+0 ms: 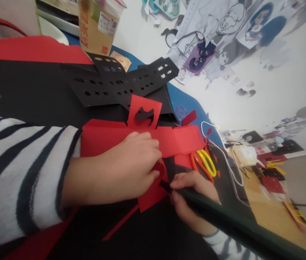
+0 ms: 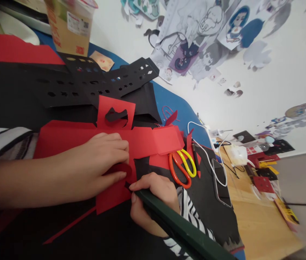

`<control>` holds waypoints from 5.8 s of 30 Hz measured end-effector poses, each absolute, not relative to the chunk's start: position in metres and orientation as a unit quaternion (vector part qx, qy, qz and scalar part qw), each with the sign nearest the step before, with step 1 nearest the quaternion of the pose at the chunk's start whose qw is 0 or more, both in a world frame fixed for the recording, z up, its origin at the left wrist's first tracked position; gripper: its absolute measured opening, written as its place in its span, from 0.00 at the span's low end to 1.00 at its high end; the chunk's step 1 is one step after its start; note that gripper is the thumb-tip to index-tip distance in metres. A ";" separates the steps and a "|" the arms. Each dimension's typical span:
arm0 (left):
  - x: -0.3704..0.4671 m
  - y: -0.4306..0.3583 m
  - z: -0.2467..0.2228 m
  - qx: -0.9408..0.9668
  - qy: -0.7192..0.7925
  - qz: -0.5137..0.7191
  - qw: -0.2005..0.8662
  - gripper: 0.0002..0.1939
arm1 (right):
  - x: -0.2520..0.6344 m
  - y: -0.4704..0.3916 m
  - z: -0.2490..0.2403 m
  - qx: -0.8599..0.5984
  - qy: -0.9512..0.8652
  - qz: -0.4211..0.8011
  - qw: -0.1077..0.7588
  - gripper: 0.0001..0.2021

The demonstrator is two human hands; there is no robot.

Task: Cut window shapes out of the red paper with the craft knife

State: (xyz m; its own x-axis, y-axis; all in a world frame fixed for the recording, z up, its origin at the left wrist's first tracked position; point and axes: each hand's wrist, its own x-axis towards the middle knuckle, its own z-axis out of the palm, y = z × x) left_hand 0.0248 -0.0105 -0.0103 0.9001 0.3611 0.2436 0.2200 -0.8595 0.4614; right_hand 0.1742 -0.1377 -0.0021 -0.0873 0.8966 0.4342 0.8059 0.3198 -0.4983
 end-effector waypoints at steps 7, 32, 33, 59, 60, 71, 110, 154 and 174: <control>0.026 -0.011 -0.010 0.953 0.156 0.155 0.209 0.10 | 0.167 -0.135 -0.003 -0.571 -0.737 0.012 0.362 0.12; 0.025 -0.011 -0.009 0.952 0.154 0.166 0.205 0.09 | 0.171 -0.146 -0.004 -0.594 -0.743 -0.016 0.307 0.13; 0.025 -0.011 -0.009 0.953 0.156 0.162 0.204 0.09 | 0.170 -0.146 -0.004 -0.595 -0.737 -0.020 0.320 0.12; 0.025 -0.012 -0.011 0.948 0.153 0.175 0.215 0.10 | 0.172 -0.144 -0.007 -0.586 -0.740 -0.012 0.328 0.13; 0.025 -0.012 -0.012 0.948 0.151 0.178 0.215 0.10 | 0.172 -0.144 -0.007 -0.587 -0.742 -0.012 0.324 0.13; 0.025 -0.011 -0.012 0.948 0.156 0.177 0.213 0.10 | 0.173 -0.145 -0.005 -0.581 -0.750 0.003 0.316 0.14; 0.025 -0.011 -0.010 0.949 0.155 0.169 0.214 0.09 | 0.169 -0.143 -0.005 -0.574 -0.728 -0.008 0.375 0.11; 0.025 -0.011 -0.009 0.952 0.162 0.152 0.210 0.09 | 0.179 -0.137 -0.003 -0.533 -0.765 0.049 0.357 0.13; 0.027 -0.010 -0.012 0.952 0.147 0.166 0.212 0.11 | 0.177 -0.136 -0.003 -0.525 -0.769 0.063 0.359 0.15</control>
State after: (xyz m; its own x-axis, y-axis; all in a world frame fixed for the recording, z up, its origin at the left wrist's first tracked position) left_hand 0.0271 -0.0101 -0.0125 0.9014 0.3502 0.2546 0.2090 -0.8669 0.4526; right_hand 0.1774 -0.1355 -0.0033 -0.1908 0.8525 0.4866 0.7625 0.4409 -0.4735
